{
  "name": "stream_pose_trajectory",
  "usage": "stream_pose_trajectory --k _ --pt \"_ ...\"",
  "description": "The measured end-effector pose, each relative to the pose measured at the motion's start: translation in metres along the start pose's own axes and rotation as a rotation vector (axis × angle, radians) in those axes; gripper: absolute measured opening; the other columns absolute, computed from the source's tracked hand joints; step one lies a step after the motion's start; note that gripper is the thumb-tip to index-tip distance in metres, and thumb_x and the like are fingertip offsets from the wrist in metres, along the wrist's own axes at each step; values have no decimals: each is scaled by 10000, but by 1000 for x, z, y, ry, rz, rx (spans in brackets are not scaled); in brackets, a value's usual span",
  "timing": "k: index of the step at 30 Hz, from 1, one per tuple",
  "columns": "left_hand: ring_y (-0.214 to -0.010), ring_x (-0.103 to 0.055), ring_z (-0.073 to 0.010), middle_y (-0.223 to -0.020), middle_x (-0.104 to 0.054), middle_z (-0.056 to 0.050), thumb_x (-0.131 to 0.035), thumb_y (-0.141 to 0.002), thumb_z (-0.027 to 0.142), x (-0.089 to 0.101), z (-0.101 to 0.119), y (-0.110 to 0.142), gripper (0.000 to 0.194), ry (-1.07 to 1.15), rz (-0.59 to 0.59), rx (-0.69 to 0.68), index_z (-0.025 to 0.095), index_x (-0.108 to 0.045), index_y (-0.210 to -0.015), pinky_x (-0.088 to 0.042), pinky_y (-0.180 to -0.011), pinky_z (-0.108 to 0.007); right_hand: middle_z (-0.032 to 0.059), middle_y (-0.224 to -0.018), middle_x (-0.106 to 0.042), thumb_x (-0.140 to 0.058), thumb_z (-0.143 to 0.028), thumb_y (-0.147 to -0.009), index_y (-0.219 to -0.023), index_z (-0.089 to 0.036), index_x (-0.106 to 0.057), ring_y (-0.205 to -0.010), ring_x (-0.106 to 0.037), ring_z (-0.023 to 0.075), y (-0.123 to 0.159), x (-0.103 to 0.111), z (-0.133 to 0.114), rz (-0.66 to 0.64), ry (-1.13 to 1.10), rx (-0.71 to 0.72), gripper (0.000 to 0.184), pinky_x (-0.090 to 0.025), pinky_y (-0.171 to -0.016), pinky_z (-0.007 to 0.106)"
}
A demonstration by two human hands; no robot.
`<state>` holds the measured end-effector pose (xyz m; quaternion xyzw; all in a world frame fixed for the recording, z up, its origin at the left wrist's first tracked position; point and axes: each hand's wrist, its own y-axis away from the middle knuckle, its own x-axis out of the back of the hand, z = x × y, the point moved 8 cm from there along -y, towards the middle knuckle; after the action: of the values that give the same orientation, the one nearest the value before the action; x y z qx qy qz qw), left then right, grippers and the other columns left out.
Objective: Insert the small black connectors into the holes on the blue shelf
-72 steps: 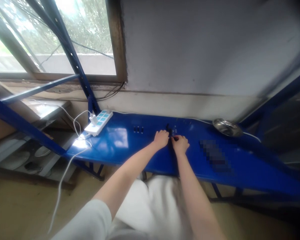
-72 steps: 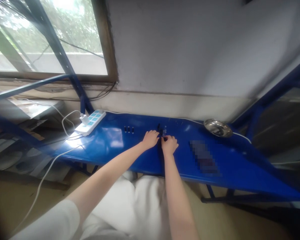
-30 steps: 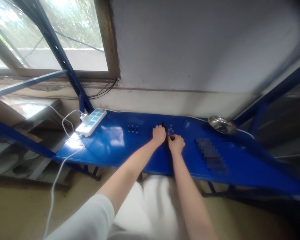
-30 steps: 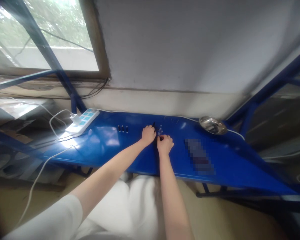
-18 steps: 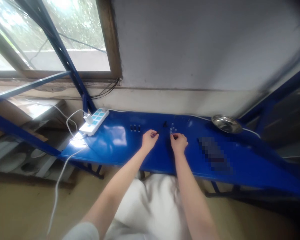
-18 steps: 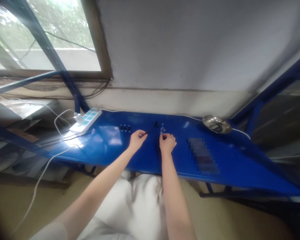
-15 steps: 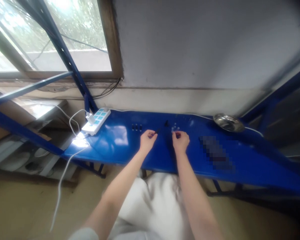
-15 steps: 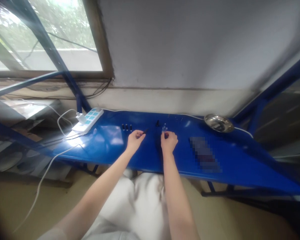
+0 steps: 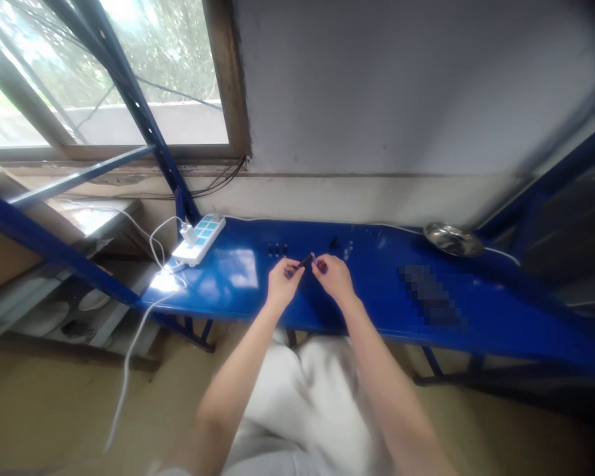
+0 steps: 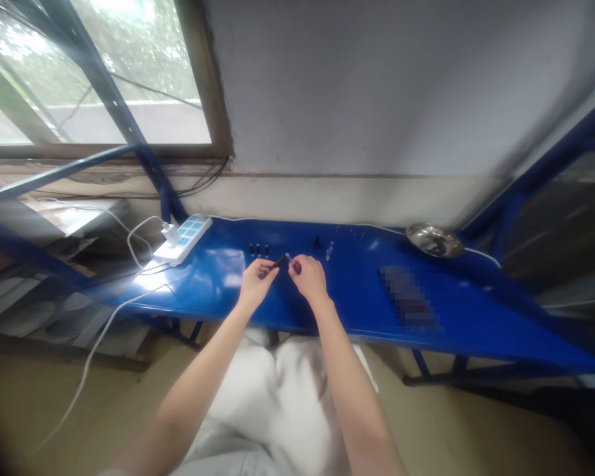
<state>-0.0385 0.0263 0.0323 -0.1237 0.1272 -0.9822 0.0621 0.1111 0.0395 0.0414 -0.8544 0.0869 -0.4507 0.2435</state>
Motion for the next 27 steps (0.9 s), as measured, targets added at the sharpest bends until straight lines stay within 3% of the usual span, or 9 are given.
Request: stream_pose_trajectory --k 6,9,12,17,23,27 --pt "-613 -518 -86 -712 -587 3 -572 -716 227 3 11 5 132 -71 -10 -105 169 -592 -834 -437 -615 -219 17 -651 -569 -477 -212 -762 -683 -191 -511 -641 -496 155 -1 -4 -19 -60 82 44 89 -330 -630 269" --pt "-620 -503 -76 -774 -585 -5 -526 -744 186 1 18 7 278 -96 -34 -191 182 -576 -1017 -442 -634 -213 15 -629 -556 -478 -205 -749 -645 -192 -478 -622 -488 153 -1 -4 -27 -85 121 34 105 -317 -611 266" --pt "-638 -488 -79 -768 -563 6 -469 -771 146 -2 25 9 489 -146 -111 -281 225 -448 -1253 -445 -670 -216 10 -623 -554 -483 -195 -731 -637 -193 -469 -609 -488 148 -3 0 -31 -77 126 2 95 -314 -603 266" --pt "-664 -461 -96 -799 -549 -6 -408 -804 136 -3 32 12 545 -270 -191 -373 266 -362 -1331 -442 -687 -231 5 -647 -578 -481 -226 -719 -676 -195 -500 -597 -503 140 -7 9 -32 -40 54 -89 57 -328 -606 267" --pt "-660 -467 -98 -818 -583 -15 -399 -813 147 -4 34 13 547 -236 -217 -370 261 -341 -1345 -453 -704 -243 -3 -646 -584 -500 -294 -699 -669 -204 -501 -575 -510 131 -9 11 -28 -49 -69 -245 95 -337 -537 244" --pt "-650 -513 -91 -822 -614 -26 -454 -812 206 3 27 6 442 -63 -100 -238 228 -467 -1253 -464 -704 -243 3 -660 -595 -507 -338 -694 -670 -204 -499 -579 -522 136 -8 10 -23 -26 -140 -292 137 -345 -513 235"
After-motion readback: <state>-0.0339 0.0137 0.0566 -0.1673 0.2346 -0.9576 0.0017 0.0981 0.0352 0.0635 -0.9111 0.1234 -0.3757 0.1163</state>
